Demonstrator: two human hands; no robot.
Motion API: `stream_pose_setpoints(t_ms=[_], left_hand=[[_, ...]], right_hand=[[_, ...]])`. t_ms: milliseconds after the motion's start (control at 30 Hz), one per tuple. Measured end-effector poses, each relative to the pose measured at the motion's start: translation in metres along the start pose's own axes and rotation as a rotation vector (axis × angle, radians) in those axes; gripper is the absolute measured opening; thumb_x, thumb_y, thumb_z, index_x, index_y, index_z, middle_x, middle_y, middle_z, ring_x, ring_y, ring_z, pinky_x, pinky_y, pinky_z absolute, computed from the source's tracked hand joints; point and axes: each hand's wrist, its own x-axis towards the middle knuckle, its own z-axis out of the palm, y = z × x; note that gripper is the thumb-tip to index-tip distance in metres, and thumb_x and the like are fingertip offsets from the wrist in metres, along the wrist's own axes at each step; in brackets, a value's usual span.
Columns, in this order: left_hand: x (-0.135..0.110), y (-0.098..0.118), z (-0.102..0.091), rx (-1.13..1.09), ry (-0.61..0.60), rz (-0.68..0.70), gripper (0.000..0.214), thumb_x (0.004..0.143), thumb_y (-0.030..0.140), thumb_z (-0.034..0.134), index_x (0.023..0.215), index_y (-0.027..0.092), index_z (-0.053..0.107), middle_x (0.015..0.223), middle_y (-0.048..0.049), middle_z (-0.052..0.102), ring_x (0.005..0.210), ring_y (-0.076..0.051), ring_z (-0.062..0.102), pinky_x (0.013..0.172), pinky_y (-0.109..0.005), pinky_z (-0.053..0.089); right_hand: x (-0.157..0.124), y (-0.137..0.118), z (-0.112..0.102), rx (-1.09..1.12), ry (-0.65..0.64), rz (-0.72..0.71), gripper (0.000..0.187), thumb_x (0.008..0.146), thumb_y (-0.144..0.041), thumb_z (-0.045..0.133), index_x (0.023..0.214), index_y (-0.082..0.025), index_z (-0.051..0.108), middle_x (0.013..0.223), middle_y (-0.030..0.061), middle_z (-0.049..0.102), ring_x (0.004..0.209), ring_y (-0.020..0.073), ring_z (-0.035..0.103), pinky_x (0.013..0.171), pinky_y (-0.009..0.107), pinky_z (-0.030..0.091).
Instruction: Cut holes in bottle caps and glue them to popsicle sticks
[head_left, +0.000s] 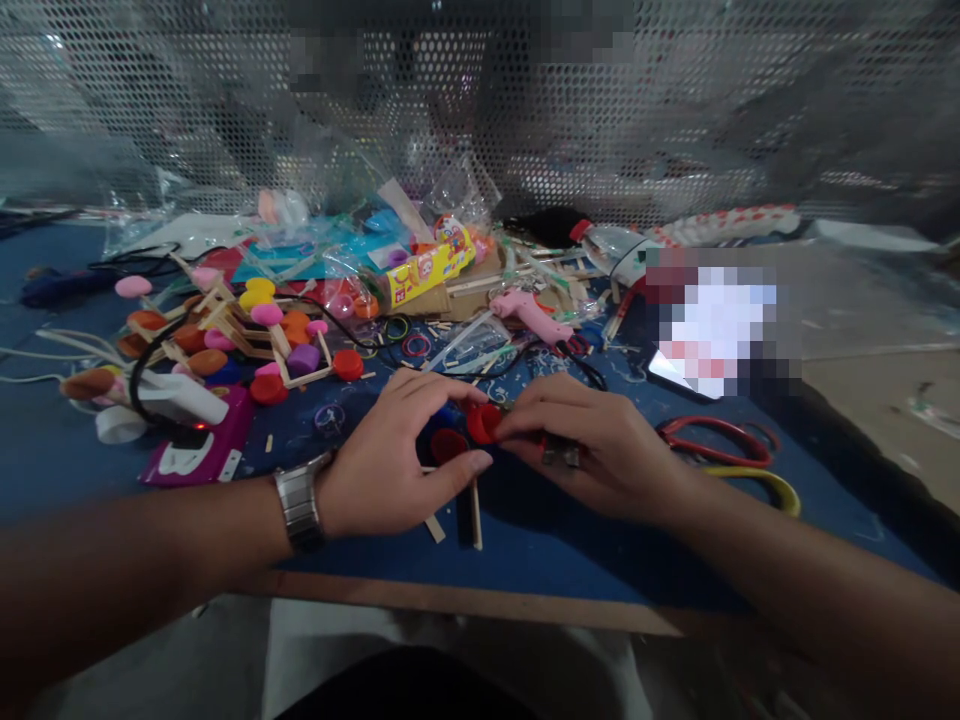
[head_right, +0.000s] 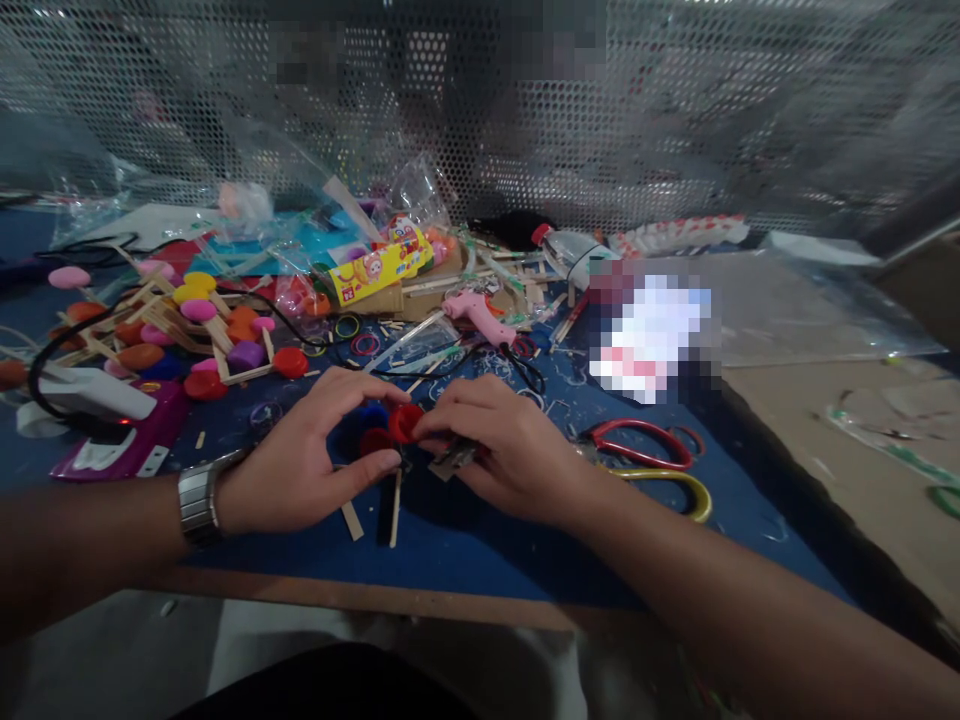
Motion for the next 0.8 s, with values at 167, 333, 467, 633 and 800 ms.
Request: stream_pose_setpoints(t_ms=[167,333,467,633,800], left_hand=[[-0.001,-0.001,0.003,-0.012,-0.046,-0.008,0.037,0.091,0.044,0.071,0.118,0.019,0.066,0.109,-0.0072,0.072,0.108,-0.026,0.056,0.096,-0.04,0.045],[-0.002,0.0,0.003,-0.048,-0.05,-0.011,0.029,0.097,0.04,0.062,0.118,0.019,0.064,0.111,-0.0076,0.069,0.108,-0.025,0.059,0.096,-0.039,0.045],[-0.003,0.0,0.003,-0.114,0.013,-0.059,0.028,0.101,0.033,0.055,0.125,0.019,0.056,0.118,-0.0093,0.067,0.107,-0.023,0.063,0.097,-0.038,0.047],[-0.004,-0.001,0.004,-0.264,0.044,-0.077,0.031,0.102,0.034,0.052,0.128,0.017,0.05,0.113,-0.0108,0.068,0.1,-0.022,0.066,0.09,-0.037,0.05],[-0.004,0.0,0.004,-0.347,0.036,-0.082,0.03,0.102,0.035,0.052,0.127,0.017,0.05,0.106,-0.0098,0.067,0.093,-0.02,0.065,0.085,-0.035,0.052]], right_hand=[[0.002,-0.007,0.002,0.009,-0.025,-0.047,0.018,0.091,-0.009,0.058,0.097,-0.022,0.069,0.085,0.0049,0.072,0.078,0.0182,0.067,0.075,0.034,0.05],[0.001,-0.011,0.001,0.043,0.029,-0.022,0.018,0.093,-0.01,0.06,0.103,-0.023,0.068,0.09,0.006,0.072,0.082,0.0184,0.068,0.074,0.031,0.053],[-0.001,-0.014,-0.009,0.078,0.103,0.015,0.01,0.094,-0.019,0.067,0.102,-0.024,0.068,0.087,0.0045,0.073,0.074,0.0165,0.068,0.067,0.027,0.053],[-0.007,-0.018,-0.019,0.268,0.074,0.102,0.019,0.099,-0.038,0.063,0.093,-0.021,0.069,0.068,-0.0005,0.066,0.053,0.0112,0.059,0.052,0.023,0.045],[-0.008,-0.025,-0.009,1.008,-0.147,0.497,0.037,0.101,-0.05,0.051,0.089,-0.016,0.062,0.066,-0.0009,0.056,0.049,0.0102,0.052,0.044,0.021,0.041]])
